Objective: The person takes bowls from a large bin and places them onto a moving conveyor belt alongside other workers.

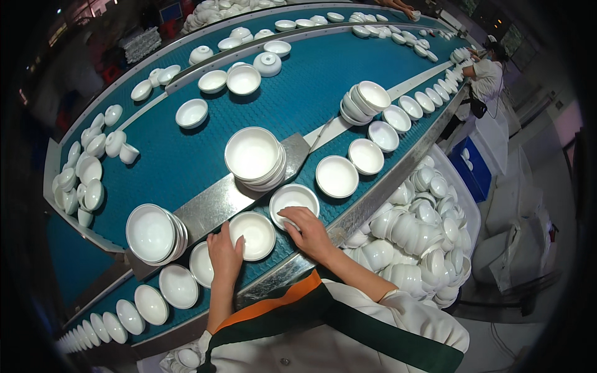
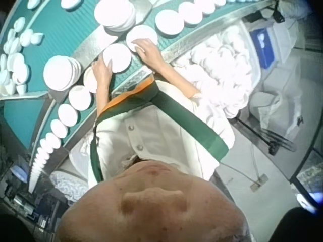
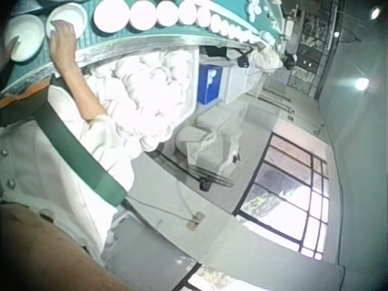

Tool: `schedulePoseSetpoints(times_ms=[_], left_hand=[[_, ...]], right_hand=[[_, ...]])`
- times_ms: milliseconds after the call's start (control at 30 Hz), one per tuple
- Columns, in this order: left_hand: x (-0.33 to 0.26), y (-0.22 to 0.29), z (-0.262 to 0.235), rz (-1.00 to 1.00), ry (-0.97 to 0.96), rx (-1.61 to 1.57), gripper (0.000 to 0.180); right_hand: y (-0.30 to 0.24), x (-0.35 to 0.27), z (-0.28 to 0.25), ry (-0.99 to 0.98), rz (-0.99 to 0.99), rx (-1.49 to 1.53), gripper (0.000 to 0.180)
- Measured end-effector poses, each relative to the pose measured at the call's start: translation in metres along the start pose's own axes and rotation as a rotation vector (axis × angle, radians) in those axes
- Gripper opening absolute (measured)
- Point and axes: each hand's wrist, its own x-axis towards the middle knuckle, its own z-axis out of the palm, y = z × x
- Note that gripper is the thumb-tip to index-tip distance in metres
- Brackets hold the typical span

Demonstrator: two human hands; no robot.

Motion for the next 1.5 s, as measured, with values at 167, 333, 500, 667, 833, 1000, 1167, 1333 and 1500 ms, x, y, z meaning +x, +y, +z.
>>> schedulePoseSetpoints(times_ms=[167, 333, 500, 667, 833, 1000, 1167, 1333, 1500], left_hand=[[-0.010, -0.026, -0.017, -0.065, -0.004, 0.029, 0.044], [-0.008, 0.007, -0.032, -0.037, 0.184, -0.039, 0.043], [0.010, 0.042, -0.013, 0.060, 0.014, -0.030, 0.042], [0.010, 0.027, -0.016, -0.057, -0.106, 0.086, 0.034], [0.004, 0.037, -0.028, -0.054, 0.011, 0.023, 0.046], [0.003, 0.066, -0.027, 0.057, 0.071, -0.040, 0.050], [0.021, 0.097, -0.004, 0.017, -0.122, 0.019, 0.051], [0.025, 0.091, -0.010, -0.140, -0.183, 0.032, 0.048], [0.021, 0.101, -0.010, -0.016, 0.117, 0.065, 0.048]], right_hand=[[0.010, -0.010, -0.025, 0.024, 0.129, 0.046, 0.020], [0.020, -0.043, -0.038, -0.049, 0.333, 0.400, 0.016], [0.028, -0.043, -0.042, -0.049, 0.117, 0.117, 0.015], [0.029, -0.040, -0.049, -0.033, 0.272, 0.345, 0.013], [0.033, -0.035, -0.066, -0.021, 0.222, 0.197, 0.010], [0.037, -0.036, -0.070, 0.079, 0.138, 0.157, 0.010], [0.046, -0.030, -0.086, 0.072, 0.219, 0.247, 0.009], [0.051, -0.028, -0.100, 0.059, 0.248, 0.326, 0.008], [0.060, -0.027, -0.106, 0.034, 0.198, 0.258, 0.008]])
